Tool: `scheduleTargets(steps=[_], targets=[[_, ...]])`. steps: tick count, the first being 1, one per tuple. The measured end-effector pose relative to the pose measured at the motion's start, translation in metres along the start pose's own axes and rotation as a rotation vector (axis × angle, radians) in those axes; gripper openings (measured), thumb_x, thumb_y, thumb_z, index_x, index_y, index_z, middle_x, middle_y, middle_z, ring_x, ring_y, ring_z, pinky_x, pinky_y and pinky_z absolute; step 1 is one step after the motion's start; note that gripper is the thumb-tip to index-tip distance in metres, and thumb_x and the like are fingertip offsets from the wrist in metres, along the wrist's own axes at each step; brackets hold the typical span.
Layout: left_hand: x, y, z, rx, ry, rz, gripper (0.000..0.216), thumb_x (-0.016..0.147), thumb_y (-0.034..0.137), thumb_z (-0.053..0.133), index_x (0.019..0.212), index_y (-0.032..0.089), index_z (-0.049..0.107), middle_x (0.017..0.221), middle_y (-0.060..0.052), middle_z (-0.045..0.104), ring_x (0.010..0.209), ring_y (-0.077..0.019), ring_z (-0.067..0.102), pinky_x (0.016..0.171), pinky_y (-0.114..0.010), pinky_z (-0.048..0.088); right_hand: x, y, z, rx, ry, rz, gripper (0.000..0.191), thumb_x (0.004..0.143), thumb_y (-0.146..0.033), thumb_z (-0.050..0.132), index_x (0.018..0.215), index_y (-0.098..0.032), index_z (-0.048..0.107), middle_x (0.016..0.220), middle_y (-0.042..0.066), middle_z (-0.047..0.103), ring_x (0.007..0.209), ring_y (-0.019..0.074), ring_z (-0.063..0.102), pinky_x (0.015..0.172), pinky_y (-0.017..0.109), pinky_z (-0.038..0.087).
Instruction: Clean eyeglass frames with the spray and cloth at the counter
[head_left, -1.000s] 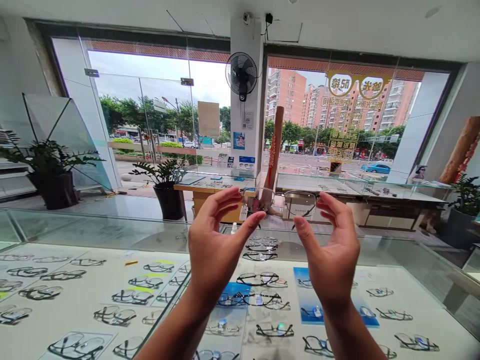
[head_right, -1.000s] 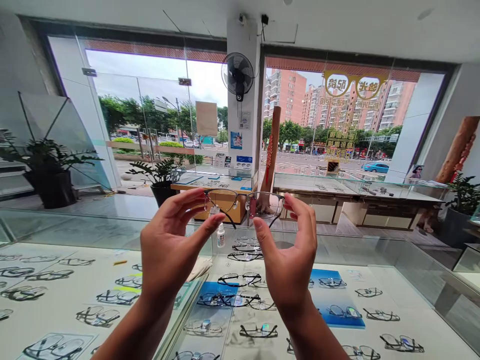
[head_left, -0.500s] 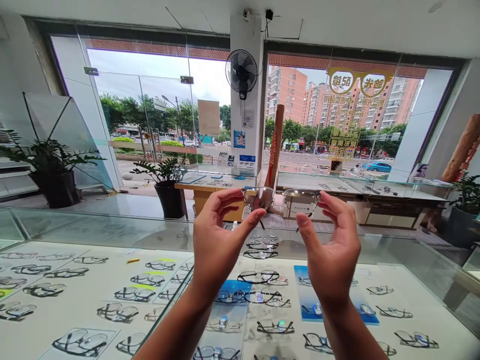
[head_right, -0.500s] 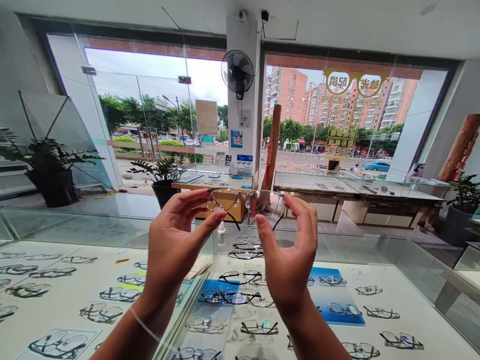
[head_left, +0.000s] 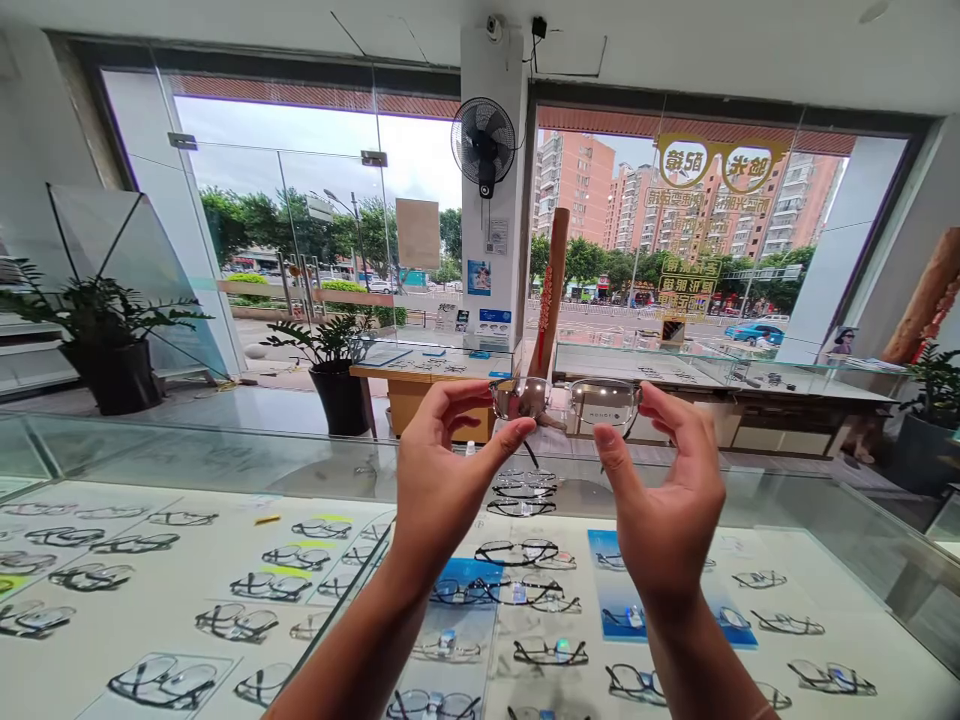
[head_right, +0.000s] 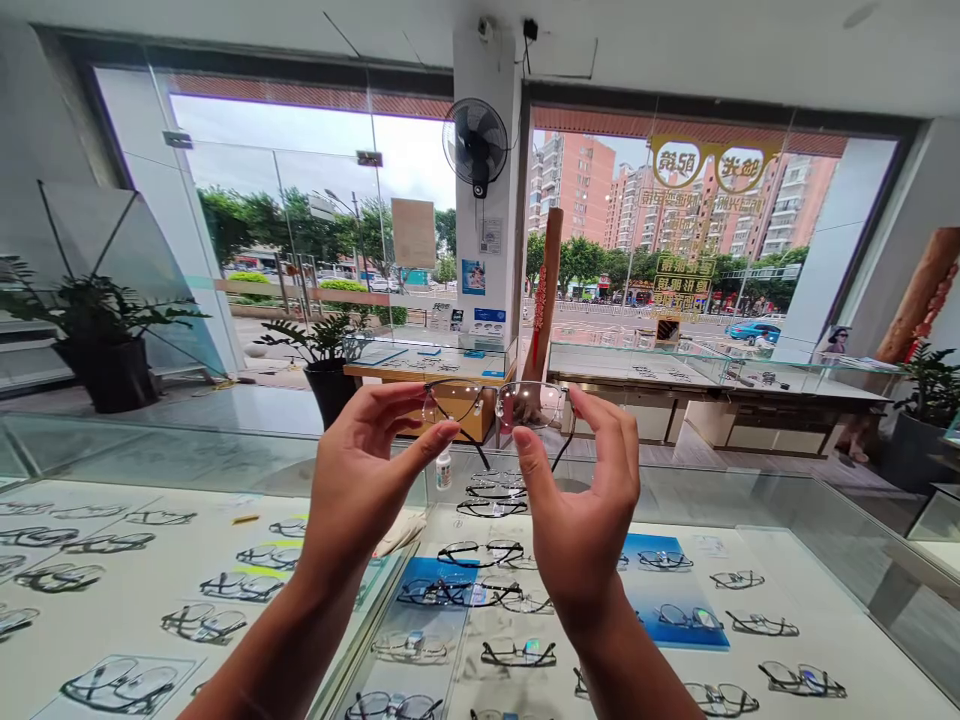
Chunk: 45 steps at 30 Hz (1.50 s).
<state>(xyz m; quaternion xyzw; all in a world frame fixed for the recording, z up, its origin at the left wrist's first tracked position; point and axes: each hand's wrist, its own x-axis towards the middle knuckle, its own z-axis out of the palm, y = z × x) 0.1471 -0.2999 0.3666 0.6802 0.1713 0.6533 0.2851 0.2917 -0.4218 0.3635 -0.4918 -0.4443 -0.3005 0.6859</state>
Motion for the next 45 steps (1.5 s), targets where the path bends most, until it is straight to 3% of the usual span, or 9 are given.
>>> scheduleTargets(steps=[8, 16, 28, 45], targets=[[-0.006, 0.008, 0.002, 0.098, 0.109, 0.103, 0.052, 0.078, 0.047, 0.093, 0.116, 0.025, 0.065, 0.112, -0.006, 0.070, 0.103, -0.0231, 0.069, 0.088, -0.038, 0.057, -0.001, 0.004, 0.003, 0.019, -0.081, 0.042, 0.039, 0.102, -0.036, 0.068, 0.138, -0.021, 0.067, 0.127, 0.013, 0.068, 0.116, 0.0296, 0.065, 0.104, 0.052, 0.054], [-0.009, 0.013, -0.001, 0.138, 0.218, 0.234, 0.058, 0.074, 0.040, 0.097, 0.120, 0.024, 0.066, 0.115, -0.007, 0.067, 0.099, -0.0216, 0.065, 0.086, -0.037, 0.054, -0.004, 0.010, 0.012, 0.103, -0.154, 0.167, 0.048, 0.096, -0.046, 0.073, 0.136, -0.019, 0.068, 0.128, 0.011, 0.069, 0.113, 0.0280, 0.065, 0.101, 0.051, 0.056], [-0.008, 0.013, -0.001, 0.133, 0.197, 0.214, 0.055, 0.076, 0.041, 0.096, 0.120, 0.023, 0.066, 0.112, -0.007, 0.069, 0.098, -0.0213, 0.066, 0.085, -0.037, 0.055, -0.008, 0.013, 0.016, 0.148, -0.118, 0.221, 0.050, 0.093, -0.050, 0.077, 0.131, -0.019, 0.067, 0.127, 0.010, 0.068, 0.109, 0.0270, 0.064, 0.099, 0.051, 0.054], [-0.005, 0.010, 0.000, 0.070, 0.113, 0.148, 0.056, 0.078, 0.042, 0.094, 0.124, 0.024, 0.069, 0.118, -0.008, 0.072, 0.105, -0.0233, 0.071, 0.091, -0.039, 0.059, -0.008, 0.016, 0.016, 0.131, 0.015, 0.084, 0.052, 0.091, -0.044, 0.081, 0.134, -0.019, 0.064, 0.126, 0.011, 0.065, 0.114, 0.0283, 0.063, 0.103, 0.053, 0.053]])
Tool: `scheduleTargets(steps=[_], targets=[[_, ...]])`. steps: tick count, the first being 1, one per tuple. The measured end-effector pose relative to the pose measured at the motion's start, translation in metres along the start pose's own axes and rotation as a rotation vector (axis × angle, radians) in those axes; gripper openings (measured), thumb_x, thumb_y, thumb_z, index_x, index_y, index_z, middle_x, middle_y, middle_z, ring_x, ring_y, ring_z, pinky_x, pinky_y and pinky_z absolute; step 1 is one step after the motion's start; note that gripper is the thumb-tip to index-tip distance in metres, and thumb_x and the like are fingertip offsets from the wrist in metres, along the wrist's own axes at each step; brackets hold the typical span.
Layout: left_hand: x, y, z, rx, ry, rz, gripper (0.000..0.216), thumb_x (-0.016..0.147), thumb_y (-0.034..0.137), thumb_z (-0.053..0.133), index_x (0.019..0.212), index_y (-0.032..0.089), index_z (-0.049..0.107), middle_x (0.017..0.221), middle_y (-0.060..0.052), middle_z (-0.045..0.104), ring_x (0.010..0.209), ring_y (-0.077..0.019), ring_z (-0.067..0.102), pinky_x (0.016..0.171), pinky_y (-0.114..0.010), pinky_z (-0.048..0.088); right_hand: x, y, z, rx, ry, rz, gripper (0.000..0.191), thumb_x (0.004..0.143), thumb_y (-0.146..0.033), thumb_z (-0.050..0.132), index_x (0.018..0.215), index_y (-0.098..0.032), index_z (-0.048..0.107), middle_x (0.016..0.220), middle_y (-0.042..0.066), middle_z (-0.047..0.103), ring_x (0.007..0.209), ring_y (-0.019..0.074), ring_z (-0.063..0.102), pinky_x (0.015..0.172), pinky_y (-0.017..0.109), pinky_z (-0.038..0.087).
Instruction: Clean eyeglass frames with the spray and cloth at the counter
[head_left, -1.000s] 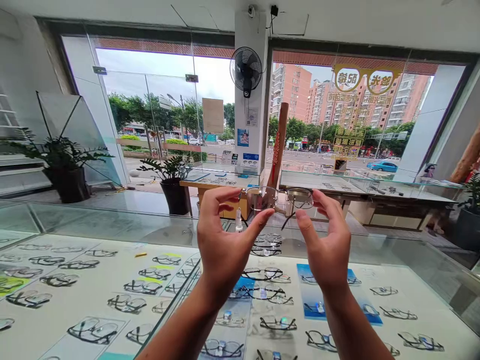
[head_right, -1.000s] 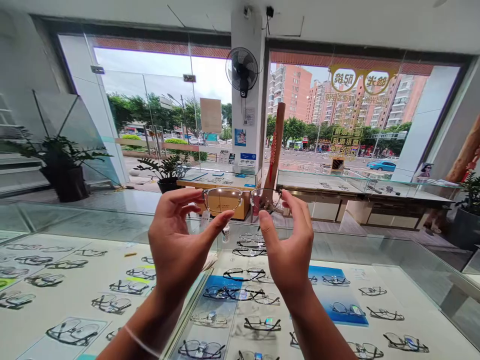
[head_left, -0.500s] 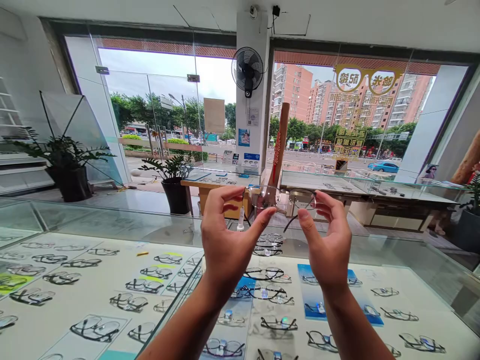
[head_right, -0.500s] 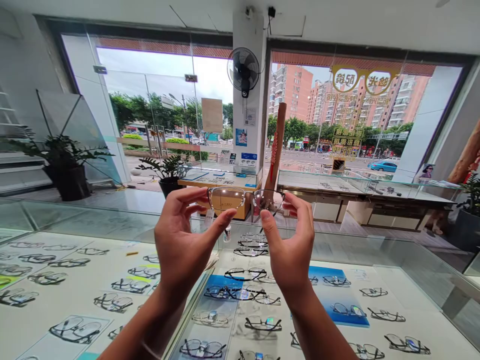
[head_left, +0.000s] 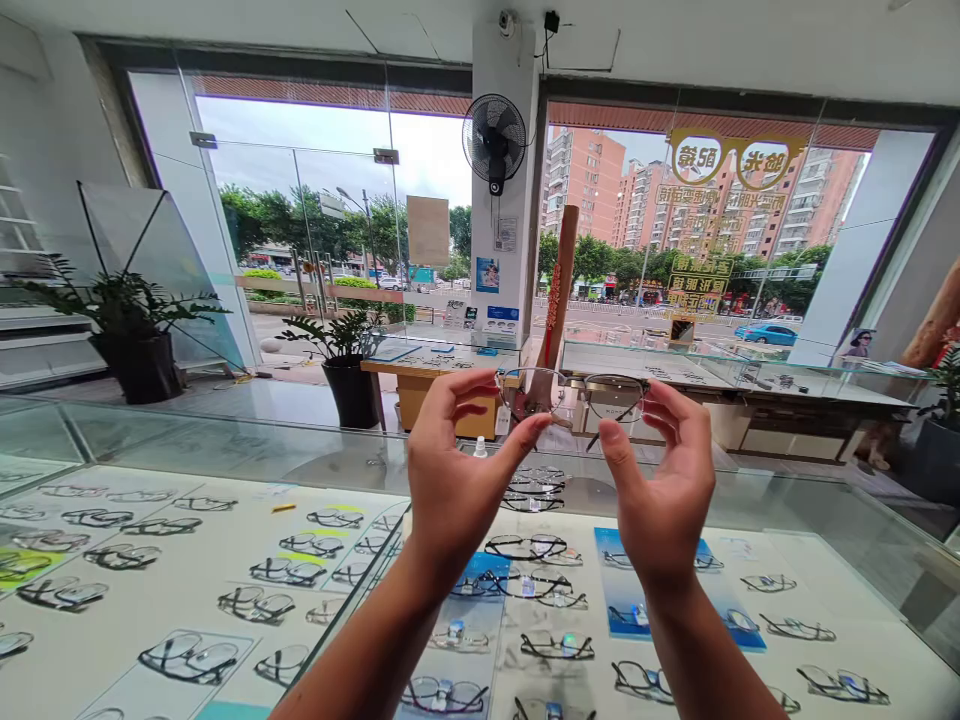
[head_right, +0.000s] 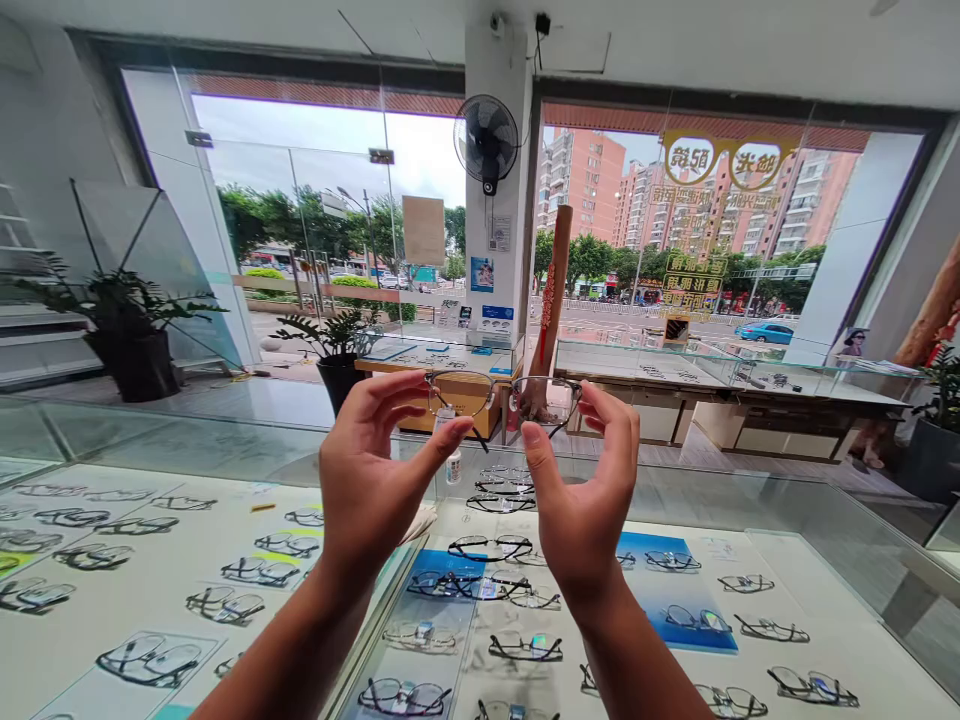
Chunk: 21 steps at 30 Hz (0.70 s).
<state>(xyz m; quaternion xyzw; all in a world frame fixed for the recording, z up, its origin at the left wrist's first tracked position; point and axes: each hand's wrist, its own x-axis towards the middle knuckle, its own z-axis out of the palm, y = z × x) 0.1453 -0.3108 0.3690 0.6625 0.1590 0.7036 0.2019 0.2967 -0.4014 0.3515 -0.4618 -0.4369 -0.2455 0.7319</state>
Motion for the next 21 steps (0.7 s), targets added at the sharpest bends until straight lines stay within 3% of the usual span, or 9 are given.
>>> scheduleTargets(steps=[12, 21], targets=[[0.002, -0.011, 0.006, -0.101, -0.133, -0.138, 0.055, 0.080, 0.046, 0.091, 0.126, 0.023, 0.070, 0.118, -0.011, 0.076, 0.107, -0.0259, 0.074, 0.093, -0.041, 0.061, 0.000, 0.000, -0.002, -0.092, 0.042, -0.078, 0.054, 0.091, -0.045, 0.080, 0.134, -0.021, 0.060, 0.124, 0.010, 0.062, 0.107, 0.0271, 0.061, 0.093, 0.047, 0.053], [0.001, -0.015, 0.010, -0.072, -0.112, -0.122, 0.057, 0.078, 0.045, 0.093, 0.124, 0.022, 0.069, 0.116, -0.012, 0.077, 0.104, -0.0264, 0.075, 0.090, -0.043, 0.062, -0.001, -0.009, -0.002, -0.099, 0.035, -0.125, 0.050, 0.091, -0.040, 0.080, 0.134, -0.023, 0.060, 0.126, 0.010, 0.060, 0.111, 0.0287, 0.060, 0.094, 0.048, 0.052]])
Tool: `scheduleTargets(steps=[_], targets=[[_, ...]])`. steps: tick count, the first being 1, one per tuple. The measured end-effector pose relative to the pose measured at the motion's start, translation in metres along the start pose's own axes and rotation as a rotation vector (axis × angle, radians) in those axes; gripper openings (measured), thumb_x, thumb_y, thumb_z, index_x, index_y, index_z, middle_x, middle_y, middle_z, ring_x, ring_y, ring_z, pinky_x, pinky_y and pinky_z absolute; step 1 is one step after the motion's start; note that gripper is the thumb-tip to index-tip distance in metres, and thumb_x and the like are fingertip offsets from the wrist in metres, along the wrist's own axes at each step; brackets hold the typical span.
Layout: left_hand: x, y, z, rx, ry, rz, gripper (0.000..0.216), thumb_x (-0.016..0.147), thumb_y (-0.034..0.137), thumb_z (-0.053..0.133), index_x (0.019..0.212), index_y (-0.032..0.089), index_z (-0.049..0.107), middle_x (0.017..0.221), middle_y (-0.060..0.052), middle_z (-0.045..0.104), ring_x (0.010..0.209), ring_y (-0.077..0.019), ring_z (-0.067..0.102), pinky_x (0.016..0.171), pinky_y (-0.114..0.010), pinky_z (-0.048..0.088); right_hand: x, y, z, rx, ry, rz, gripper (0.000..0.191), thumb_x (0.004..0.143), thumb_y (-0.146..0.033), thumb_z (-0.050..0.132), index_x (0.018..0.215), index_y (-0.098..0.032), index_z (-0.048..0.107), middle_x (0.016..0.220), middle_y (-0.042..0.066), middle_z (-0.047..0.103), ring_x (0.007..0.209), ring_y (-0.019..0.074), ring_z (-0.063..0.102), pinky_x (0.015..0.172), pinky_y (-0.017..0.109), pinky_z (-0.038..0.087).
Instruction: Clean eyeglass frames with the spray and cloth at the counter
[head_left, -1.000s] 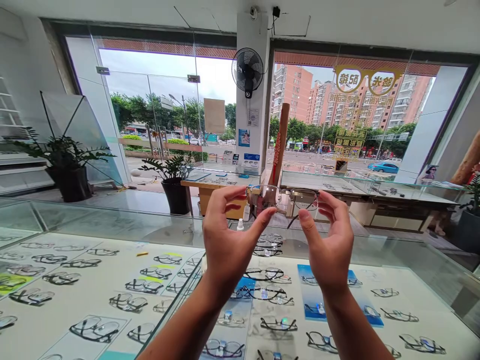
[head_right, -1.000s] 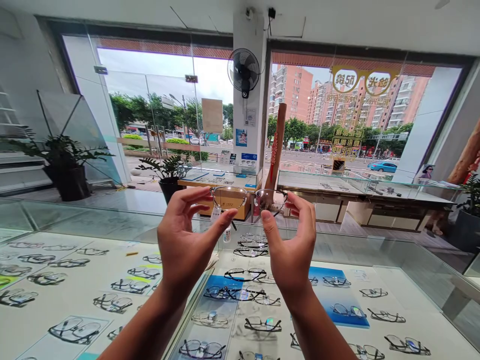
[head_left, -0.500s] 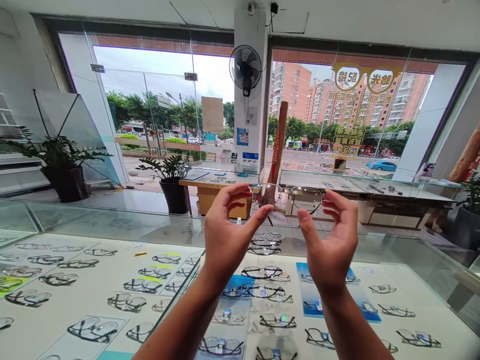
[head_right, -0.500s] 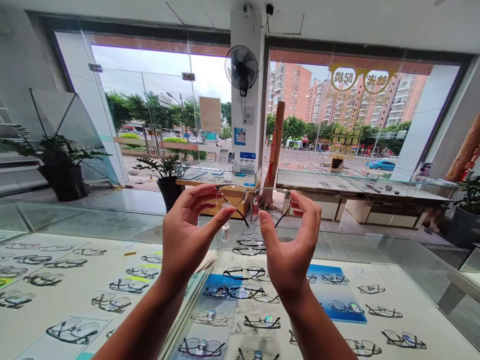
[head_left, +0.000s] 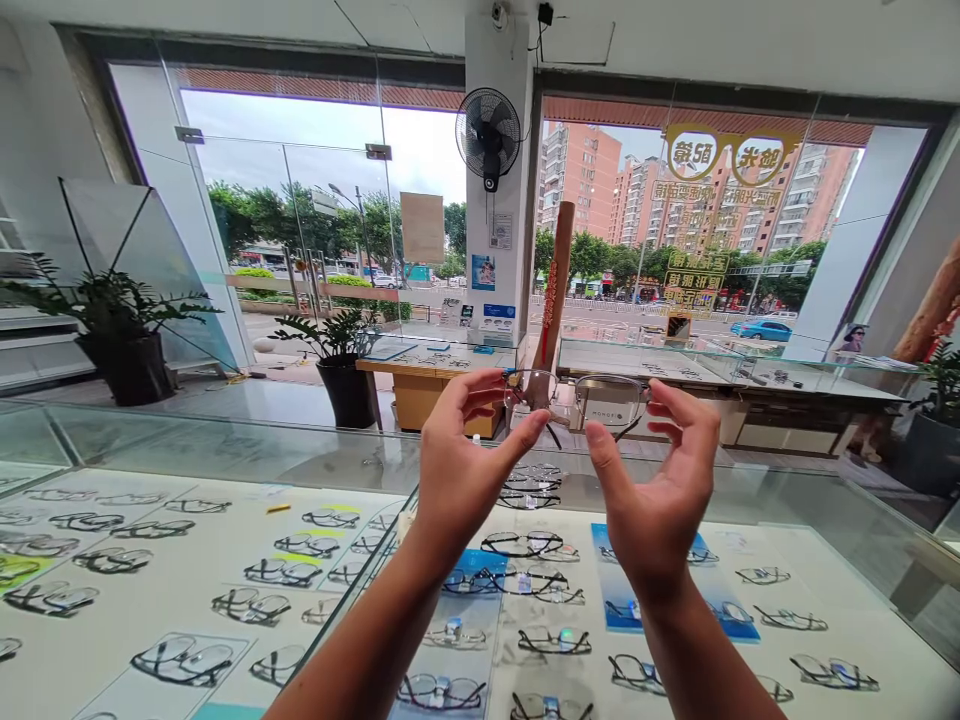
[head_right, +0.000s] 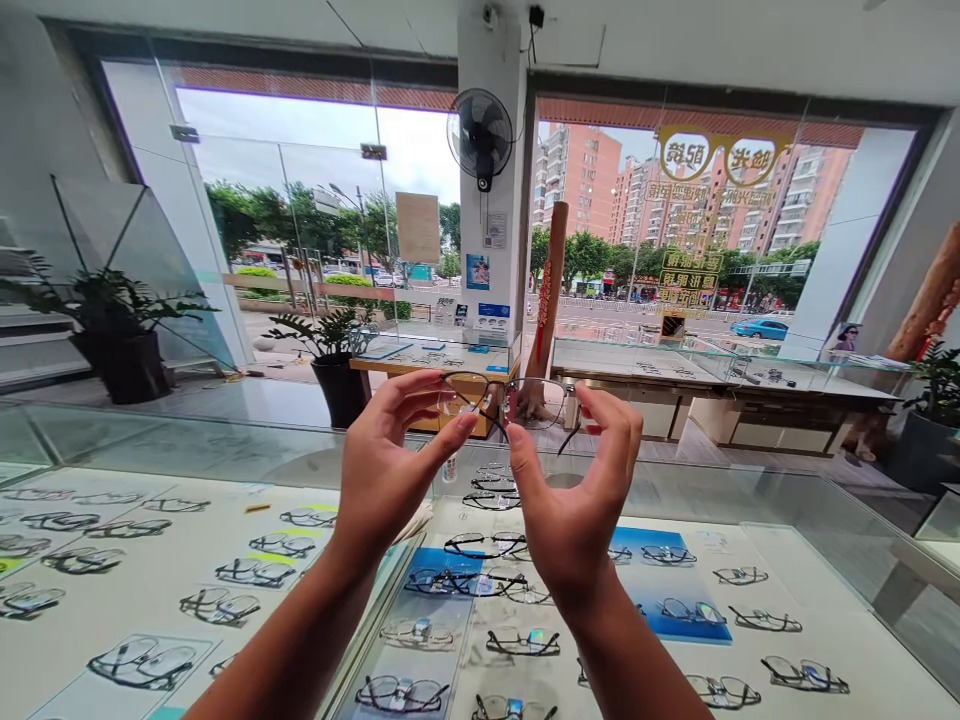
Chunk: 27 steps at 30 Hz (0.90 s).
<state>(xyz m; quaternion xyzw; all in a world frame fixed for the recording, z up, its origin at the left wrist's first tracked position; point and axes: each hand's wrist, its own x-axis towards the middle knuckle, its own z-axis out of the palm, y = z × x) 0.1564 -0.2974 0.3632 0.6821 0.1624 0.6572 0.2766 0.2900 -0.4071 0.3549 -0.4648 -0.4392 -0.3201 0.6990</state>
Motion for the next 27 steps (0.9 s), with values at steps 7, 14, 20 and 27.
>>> scheduleTargets(steps=[7, 14, 20, 27], targets=[[-0.002, 0.007, 0.001, 0.036, 0.030, 0.023, 0.055, 0.079, 0.045, 0.092, 0.123, 0.023, 0.067, 0.118, -0.011, 0.074, 0.107, -0.0255, 0.073, 0.092, -0.042, 0.059, 0.000, 0.003, 0.000, -0.002, -0.025, 0.029, 0.051, 0.091, -0.042, 0.079, 0.134, -0.022, 0.058, 0.126, 0.010, 0.061, 0.110, 0.0287, 0.061, 0.095, 0.049, 0.052], [-0.006, 0.008, 0.001, 0.108, 0.106, 0.060, 0.055, 0.079, 0.045, 0.092, 0.121, 0.023, 0.064, 0.112, -0.008, 0.069, 0.100, -0.0230, 0.068, 0.089, -0.041, 0.056, 0.000, 0.008, 0.001, 0.027, -0.080, 0.096, 0.050, 0.090, -0.043, 0.077, 0.132, -0.021, 0.060, 0.125, 0.010, 0.063, 0.108, 0.0277, 0.063, 0.090, 0.046, 0.051], [-0.009, 0.011, 0.001, 0.151, 0.133, 0.099, 0.055, 0.080, 0.045, 0.091, 0.121, 0.024, 0.062, 0.111, -0.006, 0.066, 0.099, -0.0223, 0.066, 0.088, -0.039, 0.054, 0.000, 0.010, 0.001, 0.041, -0.094, 0.112, 0.050, 0.090, -0.044, 0.076, 0.131, -0.021, 0.060, 0.125, 0.010, 0.063, 0.109, 0.0280, 0.063, 0.090, 0.047, 0.051], [-0.011, 0.008, 0.003, 0.197, 0.188, 0.252, 0.061, 0.078, 0.043, 0.093, 0.125, 0.024, 0.058, 0.119, -0.007, 0.063, 0.101, -0.0221, 0.064, 0.090, -0.040, 0.053, -0.001, 0.012, 0.002, 0.087, -0.096, 0.122, 0.052, 0.090, -0.042, 0.076, 0.135, -0.022, 0.061, 0.129, 0.010, 0.063, 0.110, 0.0283, 0.063, 0.093, 0.049, 0.051]])
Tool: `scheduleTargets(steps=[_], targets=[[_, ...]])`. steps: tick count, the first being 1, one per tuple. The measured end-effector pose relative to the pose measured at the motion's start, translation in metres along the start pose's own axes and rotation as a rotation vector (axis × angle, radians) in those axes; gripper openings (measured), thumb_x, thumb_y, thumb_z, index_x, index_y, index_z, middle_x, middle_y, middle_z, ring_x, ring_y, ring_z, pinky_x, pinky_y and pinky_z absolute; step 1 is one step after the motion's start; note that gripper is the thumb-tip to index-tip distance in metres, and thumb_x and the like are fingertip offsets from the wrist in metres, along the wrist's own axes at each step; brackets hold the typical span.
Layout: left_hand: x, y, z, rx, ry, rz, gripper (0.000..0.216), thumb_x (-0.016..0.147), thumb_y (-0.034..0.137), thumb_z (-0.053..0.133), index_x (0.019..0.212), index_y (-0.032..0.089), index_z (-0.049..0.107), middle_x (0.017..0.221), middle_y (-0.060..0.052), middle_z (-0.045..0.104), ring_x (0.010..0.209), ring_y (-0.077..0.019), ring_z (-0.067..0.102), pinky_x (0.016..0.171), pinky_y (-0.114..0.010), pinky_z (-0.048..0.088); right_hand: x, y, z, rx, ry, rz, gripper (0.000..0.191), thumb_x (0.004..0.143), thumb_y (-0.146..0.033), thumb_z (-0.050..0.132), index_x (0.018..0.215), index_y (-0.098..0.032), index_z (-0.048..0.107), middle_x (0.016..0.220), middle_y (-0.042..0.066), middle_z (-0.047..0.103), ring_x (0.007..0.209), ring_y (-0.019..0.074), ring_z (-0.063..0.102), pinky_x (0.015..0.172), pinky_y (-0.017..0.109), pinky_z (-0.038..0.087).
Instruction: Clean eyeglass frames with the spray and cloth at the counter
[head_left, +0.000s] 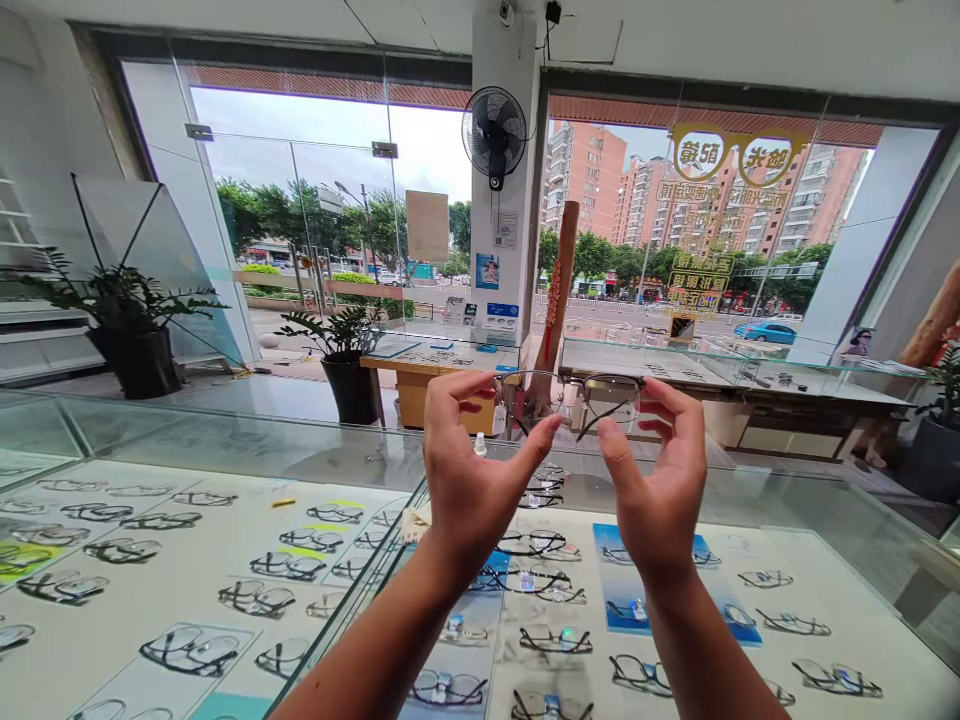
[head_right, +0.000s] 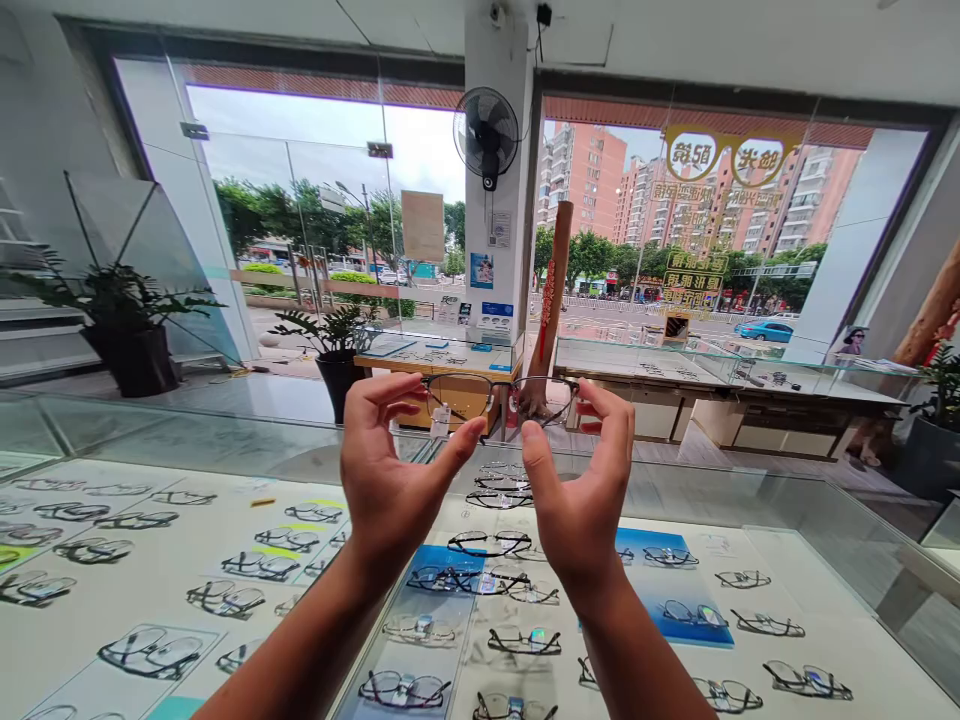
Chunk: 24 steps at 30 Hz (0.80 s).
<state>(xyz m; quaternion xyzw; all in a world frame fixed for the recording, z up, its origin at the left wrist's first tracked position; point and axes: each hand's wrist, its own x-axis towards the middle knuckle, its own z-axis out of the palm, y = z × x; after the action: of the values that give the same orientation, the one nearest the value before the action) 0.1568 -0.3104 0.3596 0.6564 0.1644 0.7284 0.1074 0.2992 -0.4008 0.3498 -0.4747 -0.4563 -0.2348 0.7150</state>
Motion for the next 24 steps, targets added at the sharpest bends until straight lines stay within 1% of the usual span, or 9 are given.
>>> scheduleTargets(steps=[2, 4, 10, 13, 18, 21, 24], targets=[[0.0001, -0.0001, 0.0004, -0.007, 0.007, 0.016, 0.061, 0.079, 0.042, 0.092, 0.126, 0.024, 0.058, 0.120, -0.007, 0.063, 0.102, -0.0222, 0.063, 0.090, -0.040, 0.053, -0.0001, -0.0007, 0.0003, 0.004, 0.004, -0.005, 0.052, 0.090, -0.042, 0.076, 0.136, -0.022, 0.061, 0.129, 0.010, 0.063, 0.110, 0.0282, 0.063, 0.093, 0.048, 0.051], [0.0002, 0.0003, 0.0008, -0.018, 0.000, -0.002, 0.060, 0.079, 0.041, 0.092, 0.126, 0.024, 0.058, 0.120, -0.007, 0.062, 0.102, -0.0224, 0.064, 0.090, -0.040, 0.053, 0.0000, -0.0020, 0.0003, -0.002, 0.009, -0.016, 0.052, 0.090, -0.042, 0.077, 0.136, -0.022, 0.061, 0.128, 0.010, 0.063, 0.110, 0.0281, 0.063, 0.093, 0.048, 0.051], [0.0009, 0.0007, 0.0024, -0.068, -0.094, -0.210, 0.057, 0.079, 0.046, 0.091, 0.122, 0.023, 0.060, 0.112, -0.008, 0.067, 0.100, -0.0229, 0.067, 0.087, -0.039, 0.055, -0.0001, -0.0066, -0.0016, -0.081, 0.039, -0.058, 0.051, 0.090, -0.041, 0.078, 0.134, -0.021, 0.061, 0.125, 0.010, 0.063, 0.109, 0.0280, 0.062, 0.093, 0.048, 0.050], [0.0020, 0.0000, 0.0024, -0.050, -0.123, -0.268, 0.055, 0.078, 0.050, 0.091, 0.117, 0.023, 0.063, 0.108, -0.008, 0.070, 0.097, -0.0237, 0.068, 0.085, -0.040, 0.055, 0.0000, -0.0073, -0.0019, -0.105, 0.041, -0.059, 0.049, 0.091, -0.042, 0.078, 0.132, -0.021, 0.062, 0.124, 0.010, 0.064, 0.109, 0.0280, 0.062, 0.092, 0.048, 0.051], [0.0029, -0.0014, 0.0015, -0.050, -0.154, -0.294, 0.052, 0.078, 0.051, 0.091, 0.112, 0.023, 0.064, 0.101, -0.007, 0.071, 0.091, -0.0236, 0.069, 0.079, -0.040, 0.055, 0.0011, -0.0063, -0.0017, -0.128, 0.032, -0.036, 0.048, 0.091, -0.045, 0.078, 0.130, -0.021, 0.063, 0.122, 0.010, 0.065, 0.109, 0.0284, 0.062, 0.093, 0.049, 0.051], [0.0022, -0.0012, 0.0016, -0.037, -0.128, -0.277, 0.052, 0.077, 0.049, 0.092, 0.112, 0.023, 0.063, 0.101, -0.006, 0.069, 0.090, -0.0228, 0.068, 0.078, -0.038, 0.054, 0.0018, -0.0048, -0.0018, -0.117, 0.014, -0.010, 0.049, 0.091, -0.047, 0.078, 0.129, -0.021, 0.064, 0.122, 0.010, 0.065, 0.109, 0.0279, 0.062, 0.095, 0.049, 0.051], [0.0010, 0.0003, 0.0025, -0.008, -0.081, -0.234, 0.053, 0.077, 0.047, 0.092, 0.114, 0.024, 0.061, 0.103, -0.005, 0.066, 0.093, -0.0222, 0.066, 0.082, -0.038, 0.053, 0.0020, -0.0034, -0.0016, -0.100, -0.008, 0.016, 0.050, 0.091, -0.048, 0.079, 0.130, -0.020, 0.064, 0.123, 0.010, 0.066, 0.111, 0.0281, 0.063, 0.096, 0.049, 0.051]])
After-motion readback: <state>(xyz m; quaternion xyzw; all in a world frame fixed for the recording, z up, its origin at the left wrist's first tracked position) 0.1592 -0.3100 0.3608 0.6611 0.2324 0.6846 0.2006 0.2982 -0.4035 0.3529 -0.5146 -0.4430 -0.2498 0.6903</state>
